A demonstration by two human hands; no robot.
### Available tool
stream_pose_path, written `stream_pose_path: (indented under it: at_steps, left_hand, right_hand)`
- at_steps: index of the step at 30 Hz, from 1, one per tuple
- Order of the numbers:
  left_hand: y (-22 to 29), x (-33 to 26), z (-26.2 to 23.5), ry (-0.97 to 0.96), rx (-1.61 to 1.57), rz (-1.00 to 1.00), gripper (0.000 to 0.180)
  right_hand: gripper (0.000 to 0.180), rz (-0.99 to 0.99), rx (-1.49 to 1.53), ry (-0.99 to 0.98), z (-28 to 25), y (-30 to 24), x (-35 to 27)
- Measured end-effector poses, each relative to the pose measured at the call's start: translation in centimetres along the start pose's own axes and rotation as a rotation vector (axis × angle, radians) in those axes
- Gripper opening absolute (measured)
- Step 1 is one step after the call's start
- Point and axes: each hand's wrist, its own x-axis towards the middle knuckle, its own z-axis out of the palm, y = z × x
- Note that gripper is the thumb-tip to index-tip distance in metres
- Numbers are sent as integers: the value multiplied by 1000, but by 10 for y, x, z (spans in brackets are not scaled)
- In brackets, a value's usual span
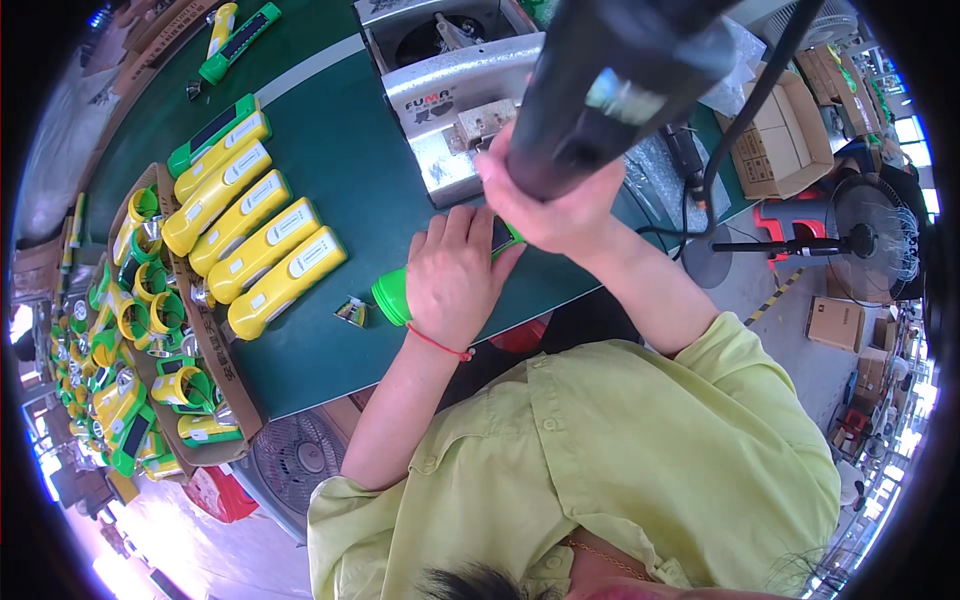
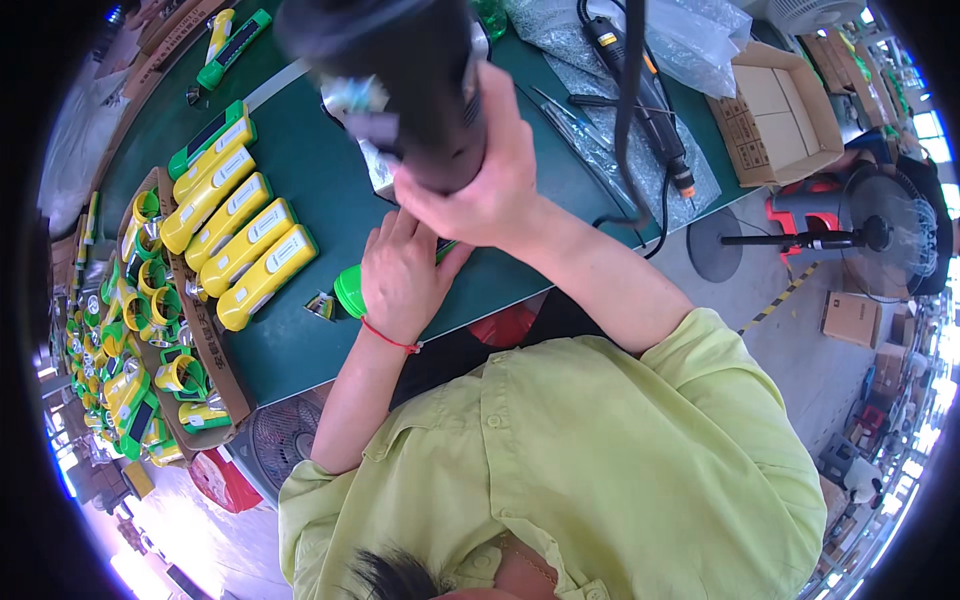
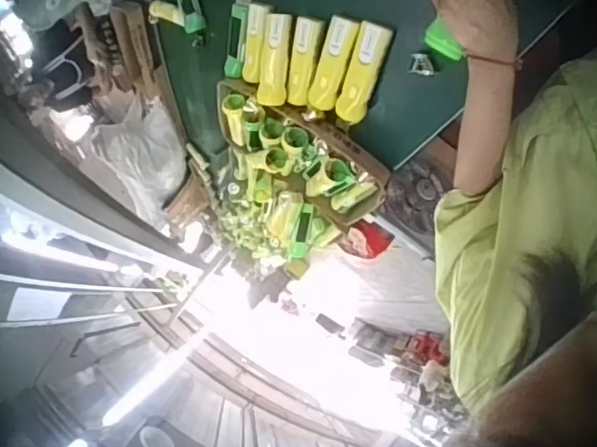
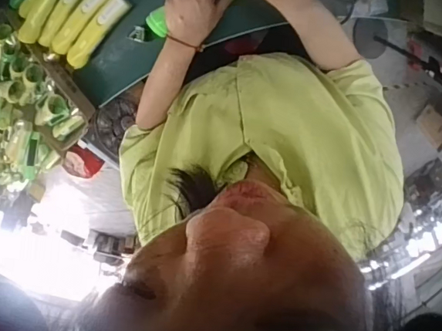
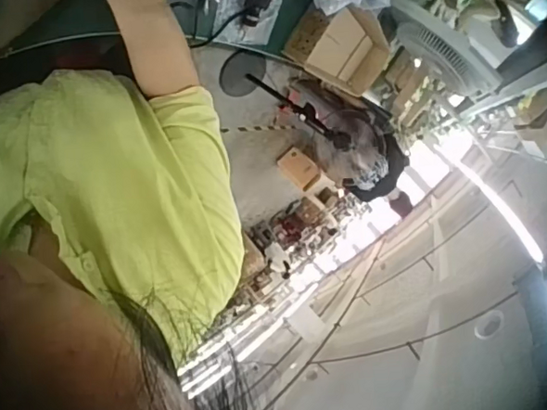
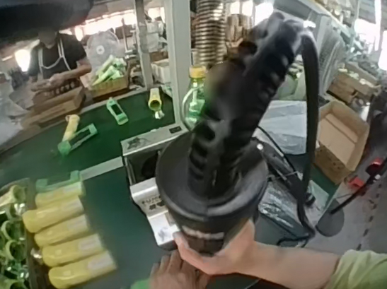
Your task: The person secures internal components and device casings for handheld electronic devices by driving screws with an electric screwdriver.
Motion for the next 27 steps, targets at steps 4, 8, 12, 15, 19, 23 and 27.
stream_pose_path:
  at_steps: [4,8,12,15,19,23,27]
  left_hand:
    - [-2,-1,0,-6,-28,-6,45]
    - [0,4,-3,-29,-78,0,43]
    - [4,6,0,-39,-72,16,45]
    - [11,13,-1,-47,-87,-8,47]
    - [6,8,-19,138,-127,54,47]
    - [-18,4,-34,236,-178,4,43]
    - [-2,10,-36,243,-167,34,44]
  right_hand:
    - [78,-215,-221,-158,-10,9,2]
    - [43,63,177,-23,-16,-3,5]
    - [76,-87,146,108,-33,-17,34]
    - [42,-161,135,49,-32,-19,50]
    - [5,-167,111,40,-19,-22,58]
    - [12,-69,278,43,-23,-27,57]
    - [51,8,320,30,-20,-44,51]
